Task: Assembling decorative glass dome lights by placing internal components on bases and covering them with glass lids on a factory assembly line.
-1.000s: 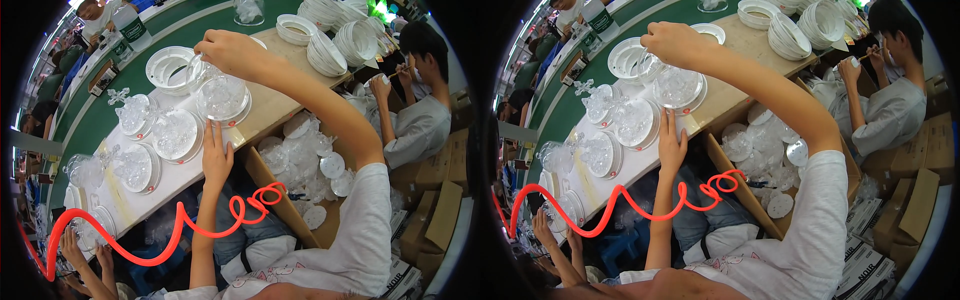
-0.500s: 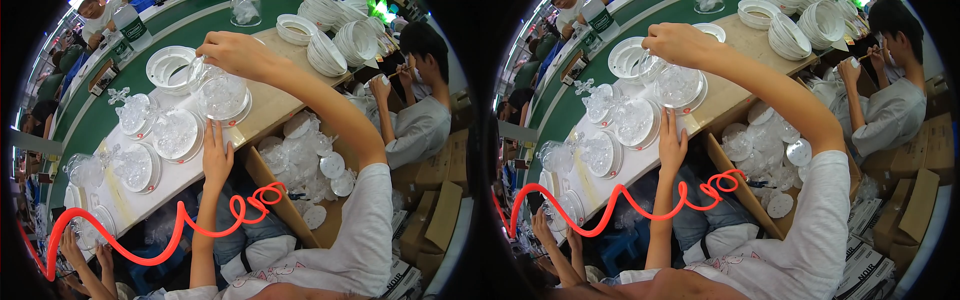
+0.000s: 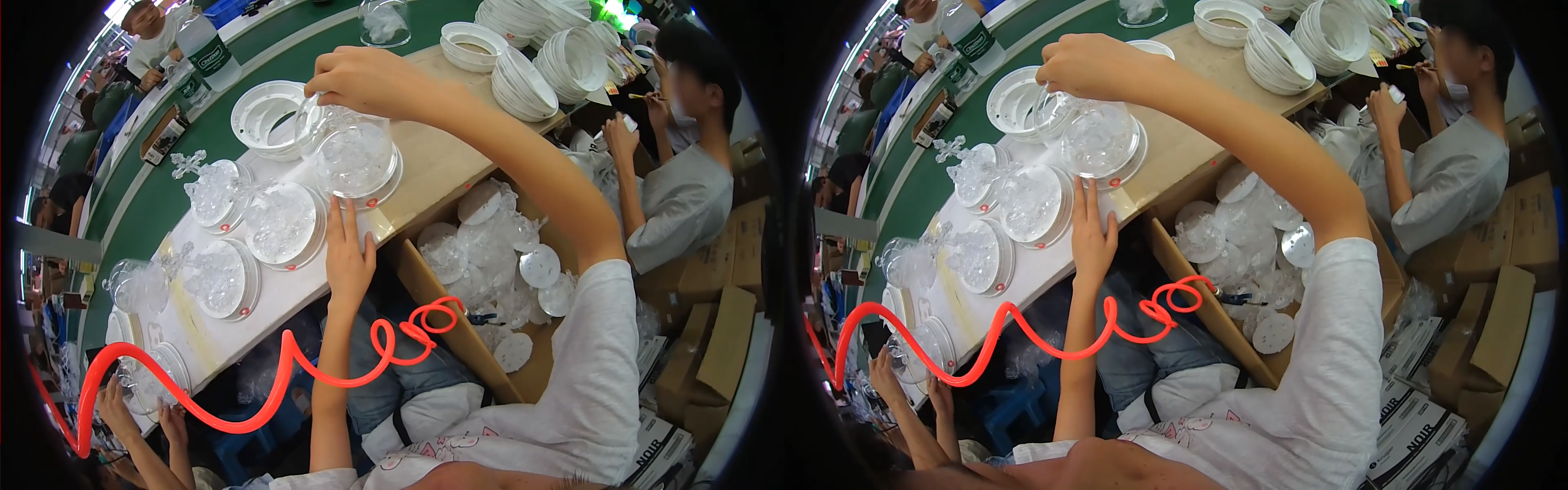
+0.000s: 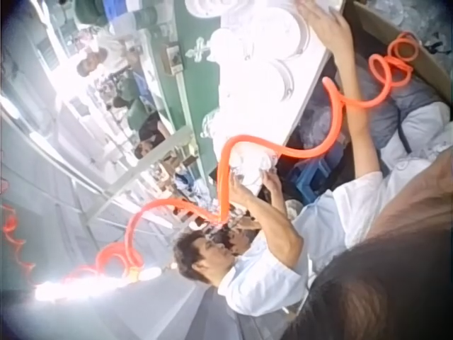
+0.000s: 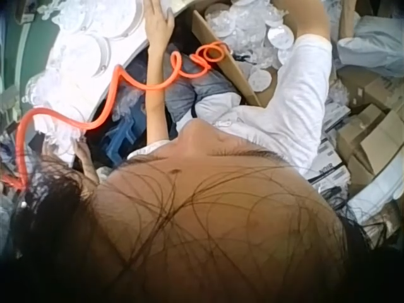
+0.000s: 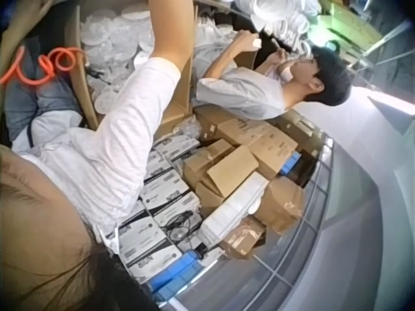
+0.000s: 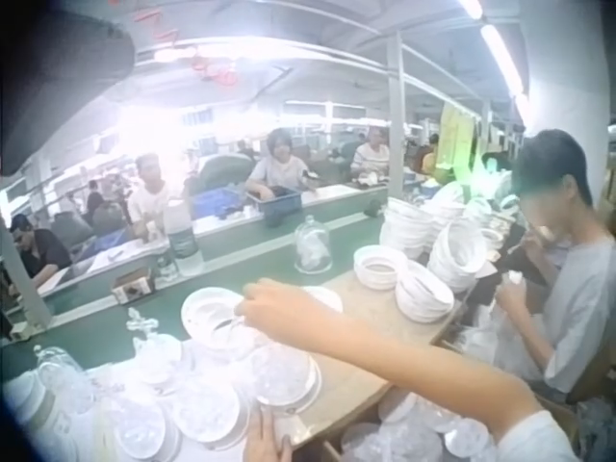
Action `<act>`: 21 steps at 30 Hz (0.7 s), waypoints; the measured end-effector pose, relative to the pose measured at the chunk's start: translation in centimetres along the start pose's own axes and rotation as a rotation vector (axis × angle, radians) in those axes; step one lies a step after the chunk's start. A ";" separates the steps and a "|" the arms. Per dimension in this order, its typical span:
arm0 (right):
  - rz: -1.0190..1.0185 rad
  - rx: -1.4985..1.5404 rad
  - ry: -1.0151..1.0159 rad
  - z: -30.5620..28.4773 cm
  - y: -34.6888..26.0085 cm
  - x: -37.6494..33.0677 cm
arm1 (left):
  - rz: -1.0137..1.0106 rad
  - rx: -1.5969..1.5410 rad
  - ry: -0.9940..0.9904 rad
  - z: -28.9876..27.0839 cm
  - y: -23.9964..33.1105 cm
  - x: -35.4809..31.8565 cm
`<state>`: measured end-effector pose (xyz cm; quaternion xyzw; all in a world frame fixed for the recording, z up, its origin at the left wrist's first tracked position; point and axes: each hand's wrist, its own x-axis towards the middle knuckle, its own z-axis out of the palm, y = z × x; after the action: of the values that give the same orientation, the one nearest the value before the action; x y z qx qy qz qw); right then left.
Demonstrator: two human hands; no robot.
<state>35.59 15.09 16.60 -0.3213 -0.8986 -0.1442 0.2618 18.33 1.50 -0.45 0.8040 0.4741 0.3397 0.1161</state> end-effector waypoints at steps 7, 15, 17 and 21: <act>-0.030 0.054 -0.103 -0.5 0.3 0.1 | -0.041 -0.007 0.044 0.2 0.3 0.1; 0.020 0.020 -0.045 -0.1 -0.6 0.1 | -0.018 0.005 -0.009 -0.1 0.1 0.1; 0.106 -0.086 -0.153 -0.2 -0.9 0.2 | -0.007 0.020 -0.006 0.0 -0.1 0.1; -0.004 0.012 -0.083 0.1 -0.1 0.1 | -0.007 0.032 -0.010 0.2 -0.1 0.0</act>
<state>35.42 15.13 16.54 -0.3235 -0.9102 -0.1260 0.2258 18.37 1.63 -0.68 0.8057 0.4819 0.3276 0.1066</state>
